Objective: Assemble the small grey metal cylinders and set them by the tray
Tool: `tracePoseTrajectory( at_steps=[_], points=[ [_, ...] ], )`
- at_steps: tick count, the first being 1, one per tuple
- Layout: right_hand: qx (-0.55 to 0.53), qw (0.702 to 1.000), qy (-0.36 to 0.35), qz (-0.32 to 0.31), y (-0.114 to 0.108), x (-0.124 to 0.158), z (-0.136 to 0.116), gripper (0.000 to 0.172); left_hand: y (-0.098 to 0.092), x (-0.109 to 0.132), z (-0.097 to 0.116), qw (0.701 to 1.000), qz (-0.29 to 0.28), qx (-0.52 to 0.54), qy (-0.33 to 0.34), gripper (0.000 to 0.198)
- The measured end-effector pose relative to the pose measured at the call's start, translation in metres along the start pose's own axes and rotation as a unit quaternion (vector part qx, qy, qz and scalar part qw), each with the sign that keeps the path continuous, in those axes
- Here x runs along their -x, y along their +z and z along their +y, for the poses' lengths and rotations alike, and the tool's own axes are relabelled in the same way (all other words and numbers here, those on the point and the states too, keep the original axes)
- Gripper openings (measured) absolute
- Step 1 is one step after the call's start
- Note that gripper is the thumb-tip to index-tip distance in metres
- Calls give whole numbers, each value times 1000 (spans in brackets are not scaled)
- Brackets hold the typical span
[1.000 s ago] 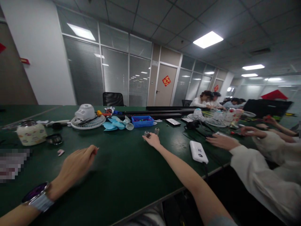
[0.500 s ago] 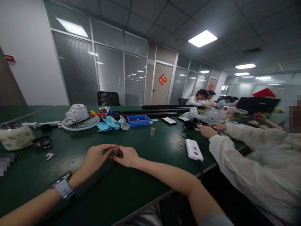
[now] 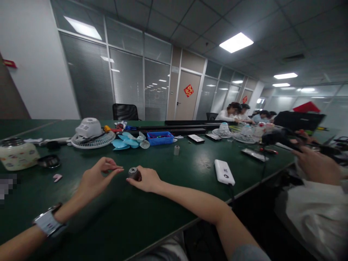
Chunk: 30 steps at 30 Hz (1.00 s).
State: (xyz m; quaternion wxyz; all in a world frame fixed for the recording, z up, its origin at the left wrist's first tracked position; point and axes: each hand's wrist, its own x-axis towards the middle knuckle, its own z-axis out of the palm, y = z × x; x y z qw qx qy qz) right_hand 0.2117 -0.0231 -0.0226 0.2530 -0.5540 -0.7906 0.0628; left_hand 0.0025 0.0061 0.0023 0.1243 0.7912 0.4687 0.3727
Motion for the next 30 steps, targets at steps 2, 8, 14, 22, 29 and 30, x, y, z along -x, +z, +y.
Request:
tracePoseTrajectory(
  at_steps=[2, 8, 14, 22, 29, 30],
  points=[
    [2, 1000, 6, -4, -1, 0, 0, 52, 0, 7, -15, 999, -40, 3, -26, 45],
    [0, 1000, 13, 0, -3, 1, 2, 54, 9, 16, -37, 990, -122, 43, -48, 55],
    [-8, 1000, 4, -17, -1, 1, 8, 58, 14, 15, -41, 991, -112, 63, -41, 58],
    [13, 984, 169, 62, -16, -23, 75, 42, 10, 18, -35, 981, -120, 139, -66, 59],
    [63, 949, 283, 124, -34, -38, 122, 37, 11, 18, -37, 976, -109, 178, -69, 56],
    [62, 947, 288, 131, -35, -38, 121, 39, 11, 19, -35, 976, -102, 178, -68, 56]
  ],
)
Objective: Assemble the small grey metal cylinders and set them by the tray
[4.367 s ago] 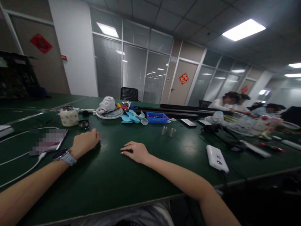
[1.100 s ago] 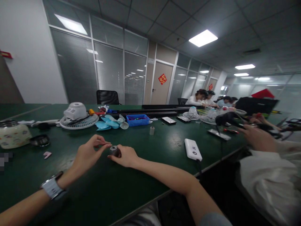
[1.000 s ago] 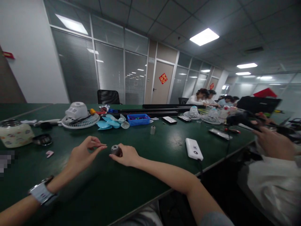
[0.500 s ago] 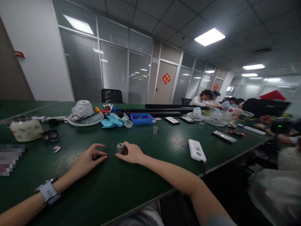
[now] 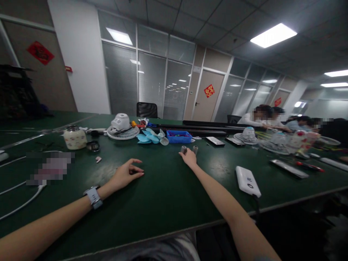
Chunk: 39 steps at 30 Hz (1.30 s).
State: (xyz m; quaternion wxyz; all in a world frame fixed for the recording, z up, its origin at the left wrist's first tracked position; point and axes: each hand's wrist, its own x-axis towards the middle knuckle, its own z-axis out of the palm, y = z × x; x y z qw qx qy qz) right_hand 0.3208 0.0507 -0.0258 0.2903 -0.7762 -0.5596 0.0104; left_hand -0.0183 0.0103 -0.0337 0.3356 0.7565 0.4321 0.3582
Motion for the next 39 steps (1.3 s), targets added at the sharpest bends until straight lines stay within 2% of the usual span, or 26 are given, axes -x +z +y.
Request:
tracePoseTrajectory(
  at_steps=[3, 5, 6, 8, 10, 12, 13, 17, 20, 23, 25, 27, 29, 32, 39],
  points=[
    [-11, 998, -14, 64, -3, 13, -9, 60, 1, 3, 5, 1000, 9, 16, -1, 56],
    [-27, 991, -63, 113, -5, 33, -23, 69, 2, 1, 6, 997, 60, 51, -7, 63],
    [-43, 987, -100, 117, -5, 45, -33, 66, 2, 0, 5, 992, 101, 75, -19, 63],
    [-84, 976, -196, 51, -4, 72, -55, 54, 0, -5, 0, 972, 196, 117, -59, 55],
    [-111, 948, -288, -75, 2, 97, -78, 47, -2, -10, -8, 947, 267, 147, -98, 46],
    [-108, 925, -333, -149, 10, 113, -97, 46, -3, -14, -15, 934, 299, 160, -114, 41],
    [-101, 922, -337, -161, 13, 118, -105, 46, -3, -15, -17, 933, 304, 159, -113, 39],
    [-79, 927, -329, -163, 23, 119, -118, 33, 0, -15, -20, 945, 286, 134, -90, 36],
    [-77, 925, -339, -151, 20, 104, -109, 24, 2, -13, -19, 951, 271, 120, -88, 37],
    [-77, 949, -301, -51, 5, 72, -82, 22, 1, -12, -16, 952, 267, 113, -99, 36],
    [-68, 970, -228, 53, -10, 44, -57, 24, 0, -11, -13, 954, 260, 108, -104, 36],
    [-58, 980, -152, 111, -23, 16, -34, 27, 0, -10, -8, 957, 252, 97, -105, 36],
    [-47, 987, -104, 116, -30, -5, -15, 27, 0, -9, -4, 959, 249, 88, -104, 35],
    [-26, 993, -69, 91, -31, -19, -2, 27, 1, -8, -1, 958, 250, 88, -109, 33],
    [-7, 995, -38, 88, -23, -20, -5, 31, 1, -10, -7, 963, 234, 80, -111, 33]
  ],
)
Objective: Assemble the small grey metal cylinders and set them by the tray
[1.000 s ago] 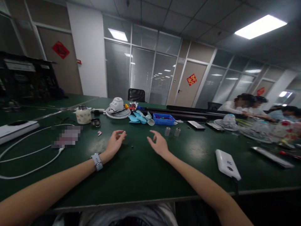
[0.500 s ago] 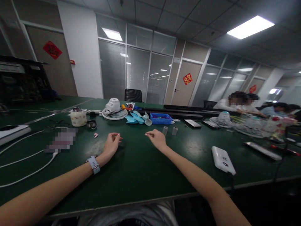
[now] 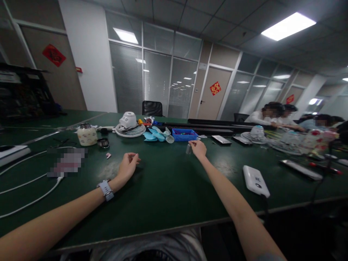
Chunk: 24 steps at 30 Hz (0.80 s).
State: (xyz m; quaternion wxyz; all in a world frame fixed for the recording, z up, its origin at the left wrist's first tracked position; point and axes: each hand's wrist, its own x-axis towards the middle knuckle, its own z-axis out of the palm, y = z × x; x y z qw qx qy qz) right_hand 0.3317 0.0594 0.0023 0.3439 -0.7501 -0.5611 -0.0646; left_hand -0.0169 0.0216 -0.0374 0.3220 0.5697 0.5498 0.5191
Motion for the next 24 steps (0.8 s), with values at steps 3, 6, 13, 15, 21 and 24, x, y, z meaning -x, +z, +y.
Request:
tracePoseTrajectory(
  at_steps=[3, 6, 13, 15, 21, 24],
  points=[
    [1, 1000, -2, 4, 1, 0, 0, 29, 0, 1, 1, 1000, -3, 1, 5, 33],
    [-3, 1000, -2, 6, 1, -1, 3, 29, 0, 3, 4, 1000, 0, -2, 4, 34],
    [5, 1000, 13, -18, 3, -2, 6, 32, 0, 0, 0, 1000, 1, -1, 11, 36],
    [23, 999, 14, -31, 2, -2, 5, 32, 1, -2, -3, 1000, -3, -8, 17, 38],
    [40, 999, -6, 19, -14, -8, 21, 46, 0, -4, -6, 1000, -1, -5, 14, 40],
    [32, 999, 35, 16, -17, -12, 45, 61, 0, -6, -10, 1000, -3, -6, 18, 42]
  ],
)
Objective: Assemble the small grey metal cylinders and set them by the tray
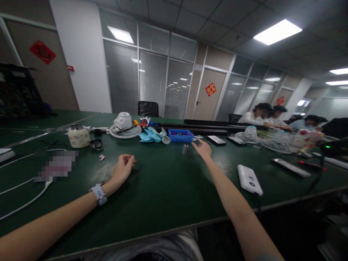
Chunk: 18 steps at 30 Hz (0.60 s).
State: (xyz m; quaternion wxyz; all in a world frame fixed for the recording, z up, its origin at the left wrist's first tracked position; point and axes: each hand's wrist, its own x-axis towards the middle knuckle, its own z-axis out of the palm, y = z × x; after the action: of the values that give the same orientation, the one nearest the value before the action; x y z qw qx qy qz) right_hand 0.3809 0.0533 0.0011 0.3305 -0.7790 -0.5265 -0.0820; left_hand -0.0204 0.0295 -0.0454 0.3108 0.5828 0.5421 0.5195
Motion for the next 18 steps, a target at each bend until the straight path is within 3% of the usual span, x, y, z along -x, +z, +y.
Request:
tracePoseTrajectory(
  at_steps=[2, 7, 10, 12, 15, 18],
  points=[
    [-11, 999, 17, -36, 5, -2, 15, 65, 0, -1, -3, 1000, -3, 2, 2, 43],
    [-37, 993, 39, -102, 20, -2, 34, 46, 1, 0, 0, 1000, 4, 6, 2, 43],
    [-49, 992, 44, -109, 16, 0, 37, 47, 0, 3, 3, 1000, 11, 10, 2, 43],
    [-72, 986, 25, -147, 7, 2, 38, 47, 0, 3, 2, 1000, 8, 13, 4, 45],
    [-139, 957, -40, -252, -5, 10, 29, 45, -1, 4, 2, 1000, 12, 3, 13, 47],
    [-193, 912, -107, -345, -9, 27, -1, 47, -1, 10, 11, 998, 13, -16, 53, 50]
  ],
)
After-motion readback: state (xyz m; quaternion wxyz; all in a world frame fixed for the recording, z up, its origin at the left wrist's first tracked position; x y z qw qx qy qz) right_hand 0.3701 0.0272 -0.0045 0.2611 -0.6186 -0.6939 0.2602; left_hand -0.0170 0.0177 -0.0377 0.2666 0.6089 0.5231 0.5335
